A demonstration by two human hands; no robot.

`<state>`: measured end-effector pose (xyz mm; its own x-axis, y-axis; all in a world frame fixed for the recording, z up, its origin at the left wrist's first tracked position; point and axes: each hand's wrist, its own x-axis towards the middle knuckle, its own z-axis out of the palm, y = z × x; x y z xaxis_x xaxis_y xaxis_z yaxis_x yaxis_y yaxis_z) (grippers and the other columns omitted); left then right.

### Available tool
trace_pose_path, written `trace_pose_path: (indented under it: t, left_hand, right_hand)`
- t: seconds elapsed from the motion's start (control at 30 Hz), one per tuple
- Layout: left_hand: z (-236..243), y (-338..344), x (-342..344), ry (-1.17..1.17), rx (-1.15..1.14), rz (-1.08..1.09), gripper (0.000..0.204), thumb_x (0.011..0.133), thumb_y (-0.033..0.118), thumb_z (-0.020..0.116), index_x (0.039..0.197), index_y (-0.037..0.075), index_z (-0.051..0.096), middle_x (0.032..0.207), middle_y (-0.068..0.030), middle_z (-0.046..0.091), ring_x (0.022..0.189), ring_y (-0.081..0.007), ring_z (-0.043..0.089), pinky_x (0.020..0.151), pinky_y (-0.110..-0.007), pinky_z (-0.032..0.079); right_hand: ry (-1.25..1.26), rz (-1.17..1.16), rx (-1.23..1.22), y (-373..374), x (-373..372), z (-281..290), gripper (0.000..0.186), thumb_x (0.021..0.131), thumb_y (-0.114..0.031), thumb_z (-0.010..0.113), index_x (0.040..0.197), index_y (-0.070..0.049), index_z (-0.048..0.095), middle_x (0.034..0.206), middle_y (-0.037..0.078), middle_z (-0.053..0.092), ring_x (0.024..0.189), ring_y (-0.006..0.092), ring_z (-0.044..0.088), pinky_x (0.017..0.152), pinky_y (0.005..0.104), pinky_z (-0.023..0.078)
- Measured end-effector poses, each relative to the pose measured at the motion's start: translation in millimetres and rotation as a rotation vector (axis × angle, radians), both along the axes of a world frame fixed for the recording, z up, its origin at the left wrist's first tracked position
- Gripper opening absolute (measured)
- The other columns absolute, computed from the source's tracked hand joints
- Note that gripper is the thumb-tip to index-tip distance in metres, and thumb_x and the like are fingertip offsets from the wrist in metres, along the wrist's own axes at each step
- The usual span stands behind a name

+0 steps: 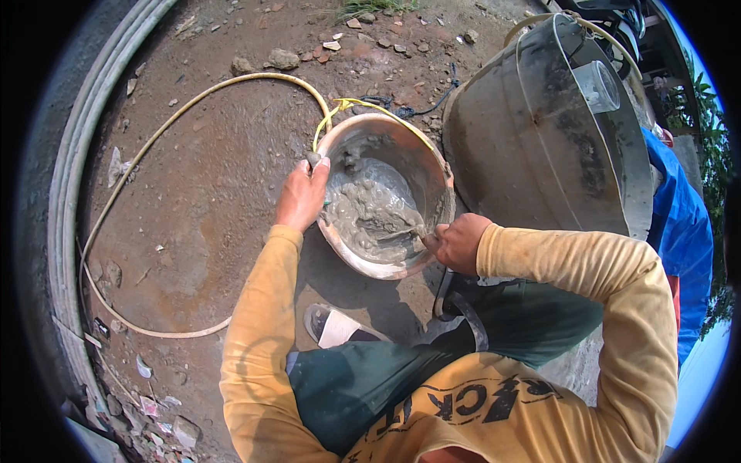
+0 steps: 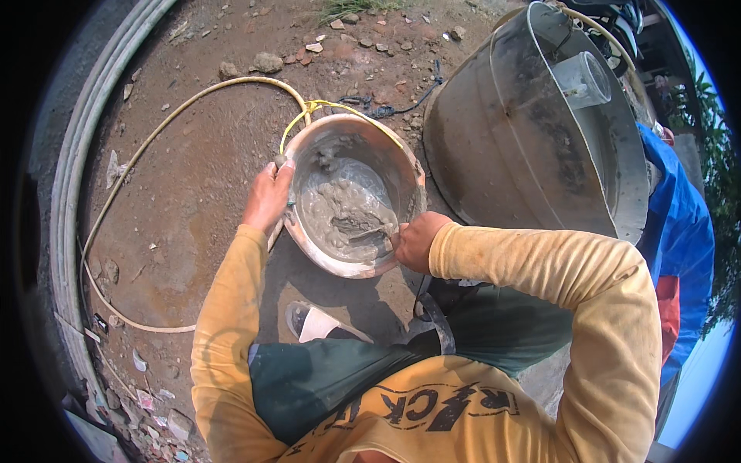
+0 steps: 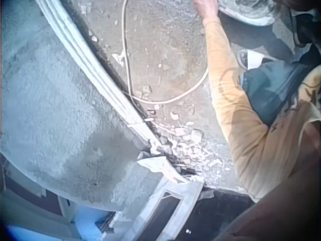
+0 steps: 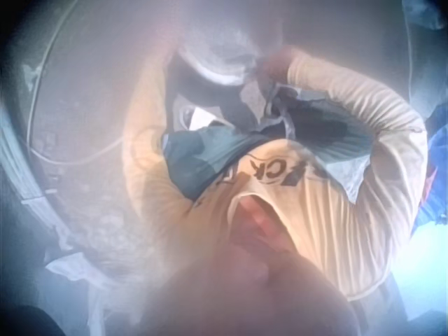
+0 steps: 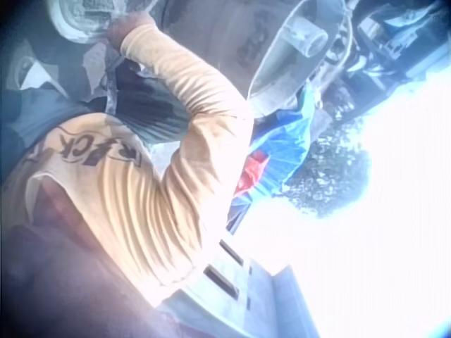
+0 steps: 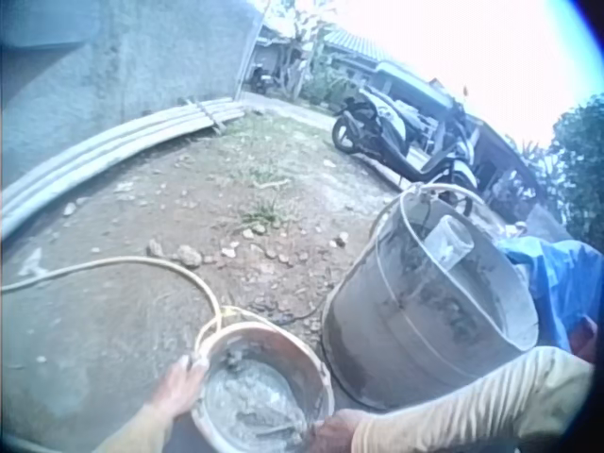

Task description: The person mixes cement in a bucket with a trowel, then scoops the mixture to apply it between concrete blocks on the floor. They spread the cement along the joints and place a block on top, pressing it into position.

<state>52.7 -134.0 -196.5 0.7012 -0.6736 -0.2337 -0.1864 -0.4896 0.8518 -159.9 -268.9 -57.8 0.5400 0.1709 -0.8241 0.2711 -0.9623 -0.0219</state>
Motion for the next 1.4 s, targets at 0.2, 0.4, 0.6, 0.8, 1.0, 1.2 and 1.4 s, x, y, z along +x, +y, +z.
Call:
trace_pose_path:
  t: [0.2,0.4,0.6,0.8,1.0,1.2,1.4]
  left_hand:
    - [3.5,0.5,-2.0,0.005,0.06,0.015,0.052,0.092,0.044,0.046,0.104,-0.006,0.058,0.1,-0.0335,0.06,0.099,-0.0485,0.056,0.085,-0.049,0.044]
    - [3.4,1.6,-0.5,-0.065,0.063,0.014,0.052,0.092,0.044,0.046,0.103,-0.005,0.058,0.096,-0.0328,0.061,0.096,-0.0481,0.058,0.083,-0.05,0.045]
    - [3.0,0.7,0.1,-0.044,0.044,-0.004,0.051,0.092,0.044,0.046,0.103,-0.004,0.058,0.096,-0.0328,0.061,0.095,-0.049,0.057,0.083,-0.05,0.045]
    - [13.5,-4.1,-8.8,-0.042,0.048,-0.013,0.051,0.092,0.045,0.047,0.102,-0.004,0.058,0.097,-0.0332,0.061,0.096,-0.049,0.057,0.083,-0.05,0.044]
    - [15.7,-4.3,-9.8,0.0,0.053,-0.02,0.051,0.092,0.044,0.047,0.105,-0.003,0.059,0.1,-0.0323,0.061,0.099,-0.0479,0.057,0.085,-0.049,0.044]
    - [8.6,1.7,-1.4,-0.01,0.037,-0.022,0.052,0.092,0.044,0.046,0.107,-0.004,0.059,0.1,-0.0312,0.061,0.098,-0.0465,0.058,0.085,-0.047,0.044]
    - [9.2,2.9,0.2,-0.024,0.024,-0.01,0.054,0.092,0.046,0.045,0.107,-0.004,0.06,0.1,-0.0309,0.061,0.099,-0.046,0.057,0.086,-0.046,0.044]
  right_hand:
    - [-0.027,-0.052,-0.096,-56.3,42.9,48.9,0.024,0.08,-0.015,0.057,0.1,-0.004,0.061,0.089,0.014,0.067,0.081,0.0305,0.068,0.071,0.039,0.055]
    - [-0.282,-0.121,-0.169,-19.5,23.9,-32.3,0.04,0.091,-0.017,0.044,0.127,-0.002,0.052,0.091,0.015,0.066,0.087,0.0265,0.067,0.066,0.0383,0.054]
    - [0.022,-0.205,-0.028,-22.1,-4.5,8.8,0.036,0.085,-0.016,0.048,0.118,-0.007,0.058,0.09,0.016,0.068,0.088,0.03,0.067,0.076,0.0419,0.053]
    - [0.062,-0.68,-0.194,-86.5,70.4,38.2,0.034,0.074,-0.024,0.058,0.103,-0.007,0.065,0.086,0.02,0.067,0.085,0.0349,0.065,0.078,0.0445,0.05]
    - [-0.386,0.038,-0.118,-19.6,124.2,-7.3,0.014,0.075,-0.017,0.063,0.084,-0.011,0.072,0.086,0.009,0.071,0.085,0.0268,0.069,0.072,0.0386,0.054]
    - [-0.251,0.079,-0.032,16.5,40.8,-0.9,0.017,0.082,-0.015,0.054,0.083,-0.011,0.071,0.083,0.007,0.071,0.084,0.0241,0.069,0.068,0.0372,0.055]
    - [-0.343,-0.166,-0.16,-50.9,49.4,32.0,0.017,0.078,-0.017,0.057,0.088,-0.009,0.068,0.081,0.011,0.07,0.079,0.0285,0.069,0.071,0.04,0.055]
